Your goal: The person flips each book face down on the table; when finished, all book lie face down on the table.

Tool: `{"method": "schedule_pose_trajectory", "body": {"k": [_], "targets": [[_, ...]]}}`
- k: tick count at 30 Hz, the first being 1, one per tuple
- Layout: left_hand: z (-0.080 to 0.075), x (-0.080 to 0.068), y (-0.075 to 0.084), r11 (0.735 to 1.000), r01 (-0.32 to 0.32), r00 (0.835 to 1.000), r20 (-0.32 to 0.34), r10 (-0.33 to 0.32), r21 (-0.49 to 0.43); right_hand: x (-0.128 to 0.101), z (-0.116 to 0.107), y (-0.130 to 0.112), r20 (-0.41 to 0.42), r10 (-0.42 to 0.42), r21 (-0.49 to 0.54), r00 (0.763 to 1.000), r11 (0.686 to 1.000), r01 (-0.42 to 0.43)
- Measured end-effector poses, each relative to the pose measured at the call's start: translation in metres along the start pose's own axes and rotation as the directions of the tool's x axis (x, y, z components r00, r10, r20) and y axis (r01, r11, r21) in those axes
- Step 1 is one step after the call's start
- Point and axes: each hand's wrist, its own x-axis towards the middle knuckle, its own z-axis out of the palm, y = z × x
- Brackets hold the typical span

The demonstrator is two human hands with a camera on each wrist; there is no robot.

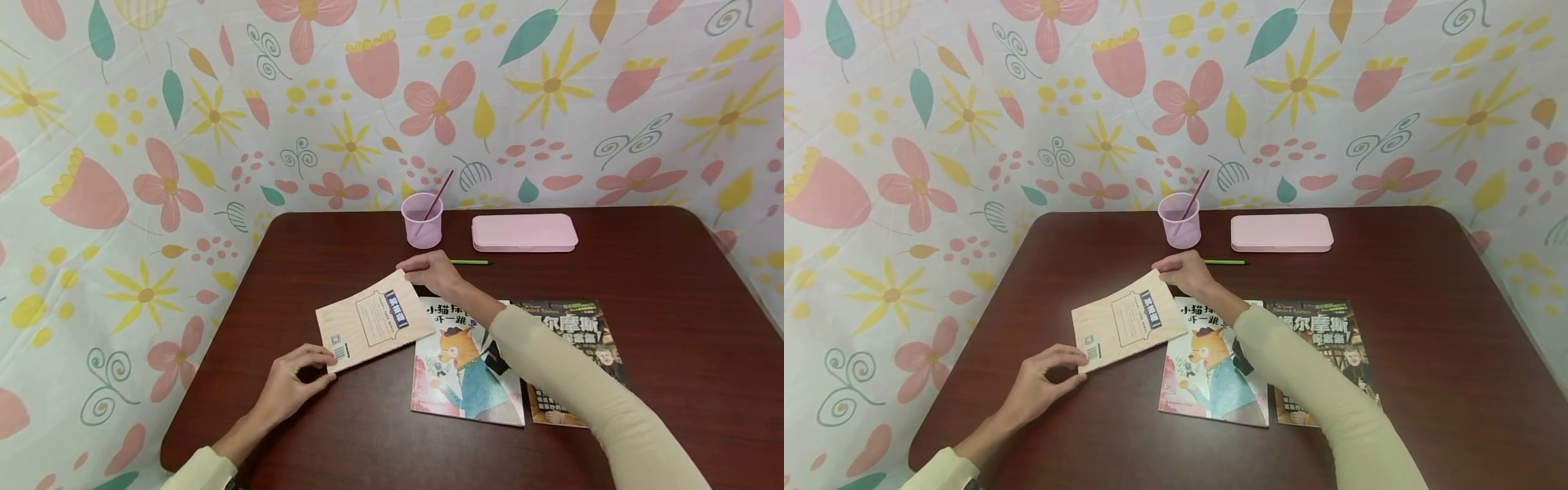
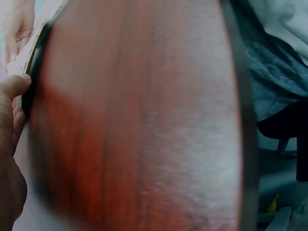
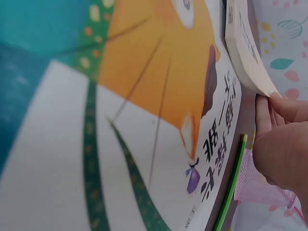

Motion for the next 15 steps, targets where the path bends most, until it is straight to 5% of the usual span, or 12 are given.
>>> {"method": "schedule_pose_trajectory", "body": {"k": [8,15], "targets": [[0.0037,-0.0016,-0.0033,0.998,-0.03,0.998,0.051,0.027,0.053,0.0077,0.0021,0.0051,-0.023,-0.011,-0.066,1.0,0.998,0.009],[0.0016,-0.0009,-0.0066,0.998,-0.04,0.997,0.073,0.035,0.058,0.0105,0.0087,0.0062,-0.08,-0.096,-0.266,0.992,0.961,0.071]]}}
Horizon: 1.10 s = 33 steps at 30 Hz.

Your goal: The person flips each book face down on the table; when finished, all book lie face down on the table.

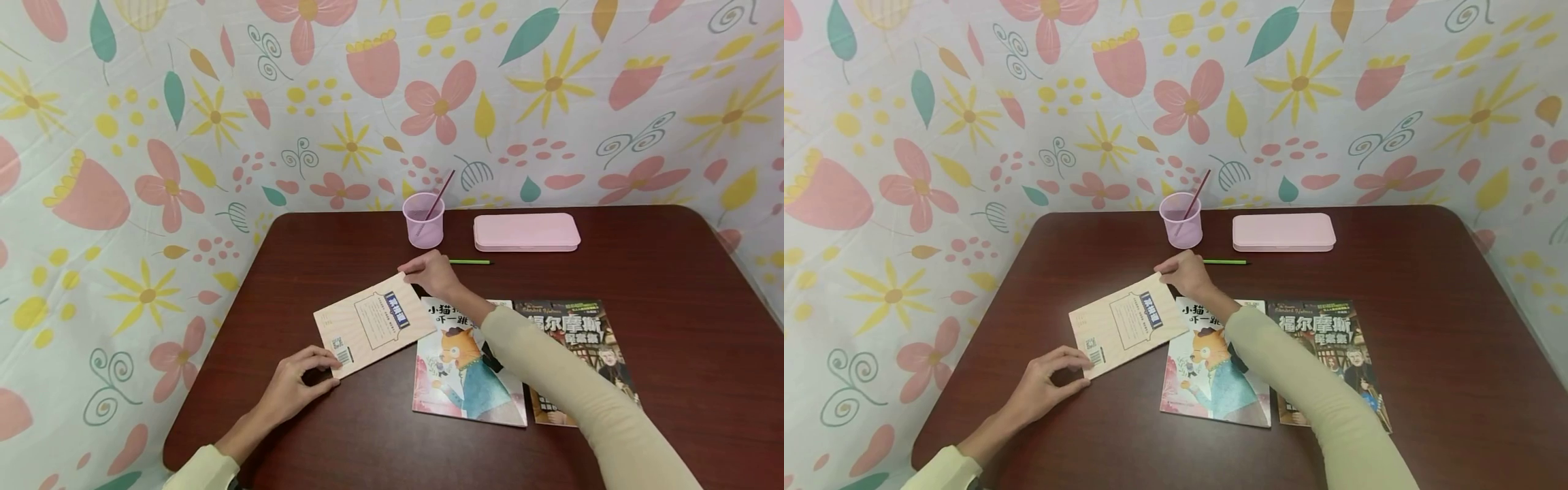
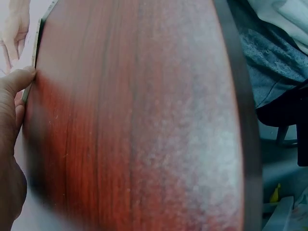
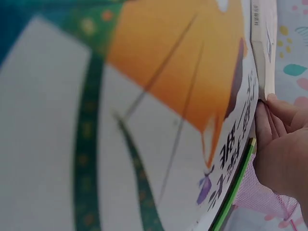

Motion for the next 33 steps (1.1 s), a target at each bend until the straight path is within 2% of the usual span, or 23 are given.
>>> {"method": "schedule_pose_trajectory", "body": {"k": [7,13,17,29,33], "targets": [[-0.001,0.002,0.0,0.999,-0.024,0.999,0.035,0.025,-0.024,0.0,0.004,-0.005,0.0,-0.047,-0.129,0.999,0.991,0.046],[-0.002,0.004,0.003,0.997,-0.049,0.996,0.066,0.053,-0.059,-0.006,0.005,-0.007,0.091,-0.105,-0.175,0.99,0.977,0.119],[-0.003,0.005,0.004,0.997,-0.053,0.995,0.087,0.057,-0.05,-0.013,0.006,-0.009,0.152,-0.115,-0.213,0.982,0.966,0.147],[-0.008,0.015,0.002,0.997,-0.029,0.992,0.119,0.038,-0.075,-0.032,0.001,-0.013,0.19,-0.142,-0.253,0.972,0.949,0.188],[-0.015,0.021,0.004,0.997,-0.029,0.994,0.099,0.036,-0.075,-0.04,-0.002,-0.013,0.199,-0.174,-0.228,0.964,0.949,0.218]]}}
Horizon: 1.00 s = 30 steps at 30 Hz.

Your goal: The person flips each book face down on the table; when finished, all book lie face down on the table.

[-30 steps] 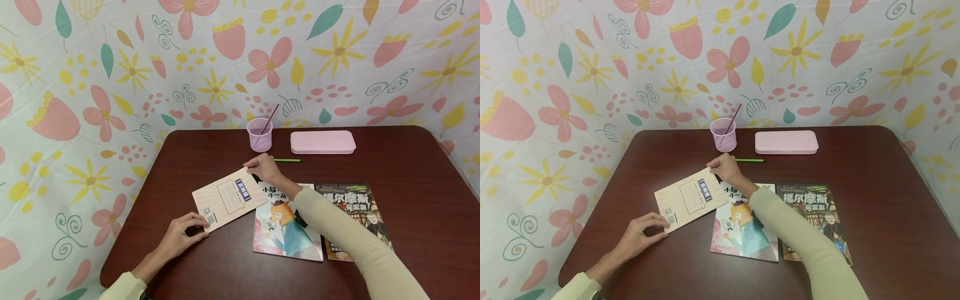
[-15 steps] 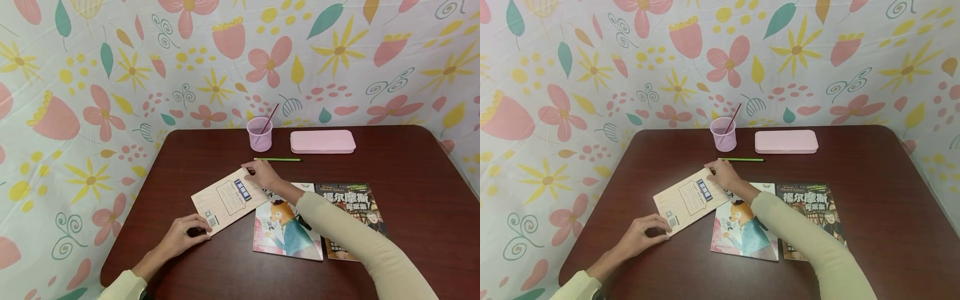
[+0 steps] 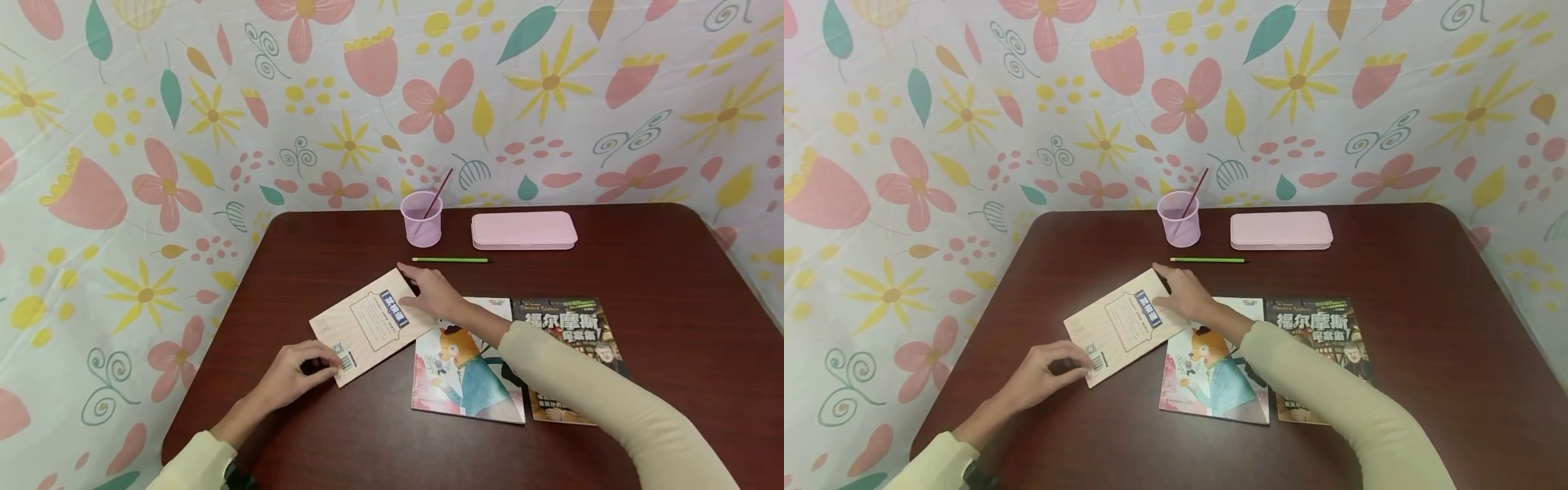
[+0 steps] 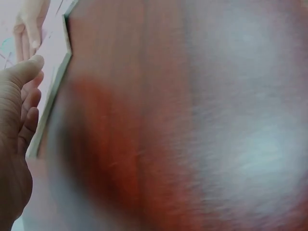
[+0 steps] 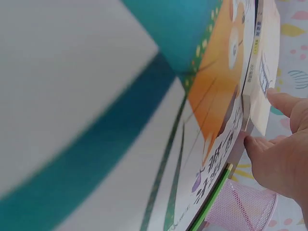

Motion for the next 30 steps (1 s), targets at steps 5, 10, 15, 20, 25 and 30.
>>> {"method": "schedule_pose_trajectory", "body": {"k": [5,10,15,20,25,30], "targets": [[-0.012,0.009,-0.002,1.0,0.025,0.999,-0.027,-0.024,0.01,-0.016,-0.002,-0.005,-0.005,-0.019,0.041,1.0,0.999,0.02],[-0.029,0.019,-0.004,0.994,0.101,0.995,-0.033,-0.1,0.036,-0.032,-0.002,-0.01,-0.018,-0.046,0.029,0.999,0.998,0.047],[-0.043,0.029,-0.007,0.985,0.171,0.985,-0.01,-0.171,-0.006,-0.048,-0.003,-0.013,-0.006,-0.056,0.026,0.998,0.998,0.056],[-0.051,0.039,-0.011,0.977,0.214,0.976,0.033,-0.213,-0.014,-0.062,-0.005,-0.013,0.017,-0.017,0.037,1.0,0.999,0.017],[-0.054,0.047,-0.015,0.976,0.219,0.973,0.07,-0.219,0.013,-0.073,-0.004,-0.009,0.019,0.038,0.015,0.999,0.999,-0.038],[-0.051,0.053,-0.022,0.976,0.218,0.969,0.116,-0.219,0.026,-0.08,-0.002,-0.004,0.013,0.049,0.03,0.999,0.998,-0.049]]}}
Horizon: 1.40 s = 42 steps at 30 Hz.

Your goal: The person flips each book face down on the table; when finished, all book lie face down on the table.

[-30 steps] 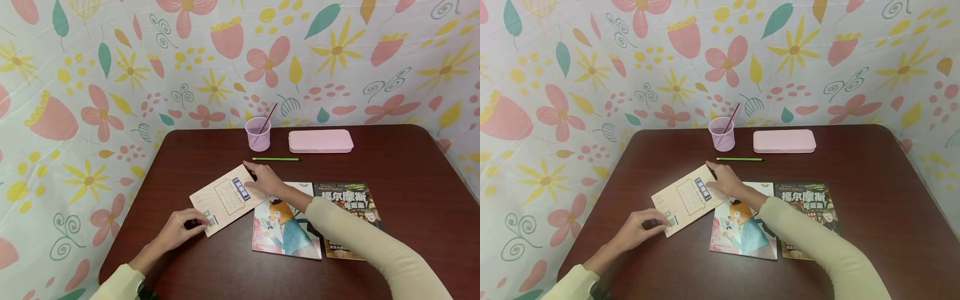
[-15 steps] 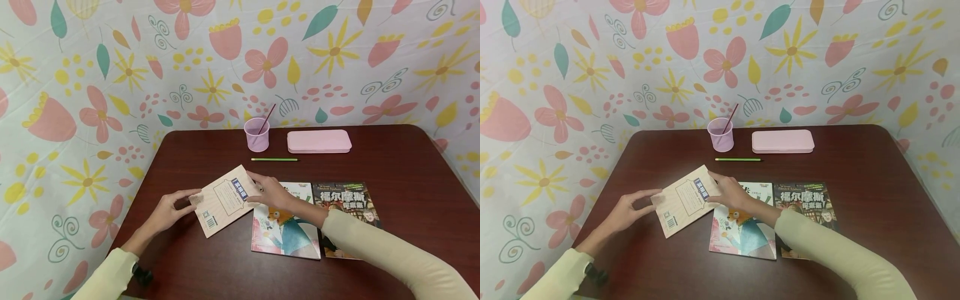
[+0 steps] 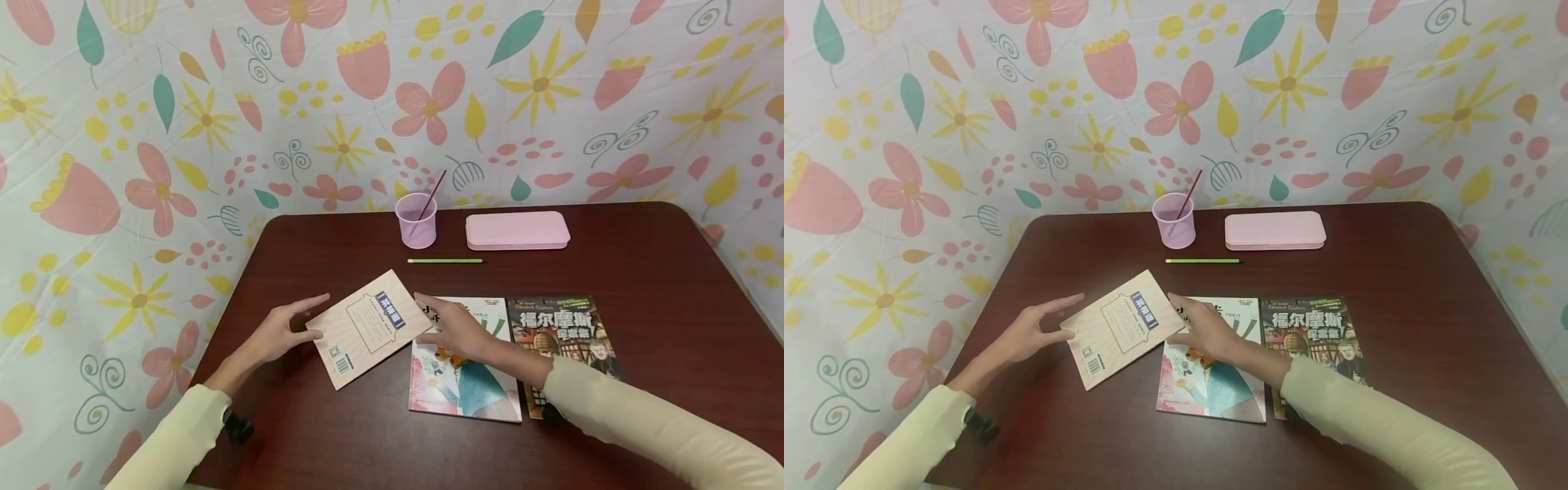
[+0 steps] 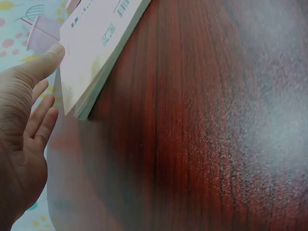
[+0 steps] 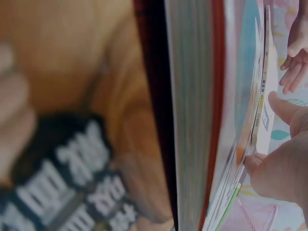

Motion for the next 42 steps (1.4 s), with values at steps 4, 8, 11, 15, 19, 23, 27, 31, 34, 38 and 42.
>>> {"method": "schedule_pose_trajectory", "body": {"k": [4,8,11,15,19,23,27,31,34,38,42], "targets": [[0.003,0.004,-0.005,1.0,0.003,0.999,0.041,-0.003,0.011,-0.003,0.001,0.003,-0.019,0.013,0.001,1.0,1.0,-0.013],[0.005,0.006,-0.008,0.999,0.014,0.997,0.07,-0.018,0.051,-0.003,0.003,0.004,-0.04,0.023,-0.002,0.999,1.0,-0.023],[0.007,0.006,-0.008,0.995,0.028,0.996,0.087,-0.036,0.092,-0.002,0.004,0.004,-0.059,0.025,-0.001,0.998,1.0,-0.025],[0.01,0.005,-0.009,0.992,0.045,0.994,0.094,-0.057,0.119,-0.001,0.005,0.003,-0.078,0.04,-0.012,0.996,0.999,-0.041],[0.012,0.005,-0.011,0.99,0.065,0.991,0.109,-0.079,0.128,0.0,0.007,0.003,-0.088,0.046,-0.024,0.995,0.999,-0.048],[0.012,0.004,-0.013,0.989,0.072,0.986,0.139,-0.089,0.127,0.001,0.008,0.003,-0.11,0.031,-0.027,0.993,0.999,-0.034],[0.009,0.004,-0.013,0.99,0.064,0.981,0.173,-0.086,0.127,0.003,0.008,0.002,-0.153,-0.008,-0.054,0.988,0.999,0.0],[0.006,0.004,-0.009,0.987,0.063,0.974,0.206,-0.093,0.15,0.006,0.007,0.002,-0.17,-0.048,-0.06,0.984,0.997,0.038],[0.005,0.003,-0.006,0.982,0.058,0.969,0.227,-0.099,0.182,0.009,0.006,0.003,-0.176,-0.062,-0.057,0.983,0.997,0.053],[0.003,0.003,-0.003,0.971,0.028,0.964,0.25,-0.088,0.236,0.013,0.005,0.004,-0.186,-0.061,-0.07,0.981,0.996,0.049],[0.002,0.003,0.001,0.961,0.009,0.962,0.26,-0.084,0.277,0.018,0.004,0.005,-0.189,-0.069,-0.082,0.979,0.995,0.055]]}}
